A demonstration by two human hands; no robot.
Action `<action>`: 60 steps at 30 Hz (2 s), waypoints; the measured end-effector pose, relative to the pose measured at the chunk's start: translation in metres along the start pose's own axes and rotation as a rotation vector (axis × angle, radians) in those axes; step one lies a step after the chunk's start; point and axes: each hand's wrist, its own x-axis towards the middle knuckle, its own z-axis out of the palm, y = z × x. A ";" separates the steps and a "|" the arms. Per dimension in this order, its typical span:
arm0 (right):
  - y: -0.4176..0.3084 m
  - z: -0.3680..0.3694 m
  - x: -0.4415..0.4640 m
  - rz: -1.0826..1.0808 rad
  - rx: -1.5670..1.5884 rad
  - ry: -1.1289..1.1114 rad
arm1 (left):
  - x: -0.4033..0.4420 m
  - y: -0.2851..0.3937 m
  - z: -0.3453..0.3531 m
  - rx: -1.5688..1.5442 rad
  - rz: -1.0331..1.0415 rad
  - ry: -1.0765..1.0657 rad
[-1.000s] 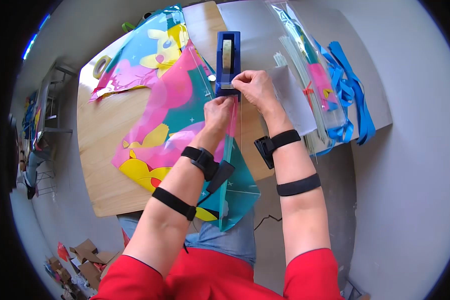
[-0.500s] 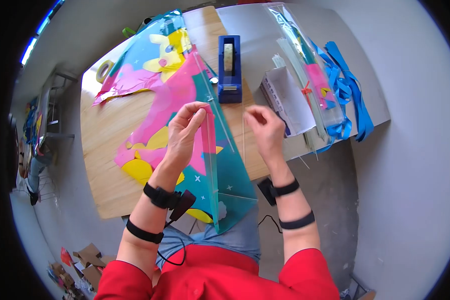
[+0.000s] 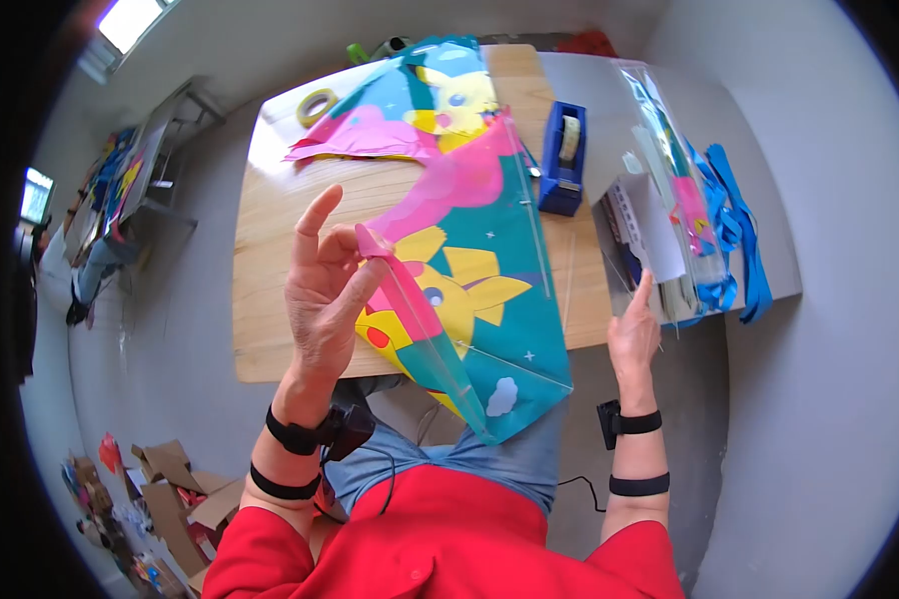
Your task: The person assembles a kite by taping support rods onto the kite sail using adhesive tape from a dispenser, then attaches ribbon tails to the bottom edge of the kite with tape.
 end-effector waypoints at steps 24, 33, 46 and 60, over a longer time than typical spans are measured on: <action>-0.084 0.026 -0.044 -0.229 -0.006 -0.146 | -0.249 0.032 -0.293 0.265 0.104 1.257; -0.075 0.012 -0.071 0.002 -0.145 -0.399 | -0.328 -0.049 -0.394 -0.001 -0.083 1.449; -0.208 0.051 -0.103 -0.710 0.381 -0.274 | -0.313 -0.063 -0.398 -0.469 -0.278 1.435; -0.204 0.053 -0.168 -0.129 0.475 -1.389 | -0.328 -0.087 -0.353 -0.486 -0.414 1.648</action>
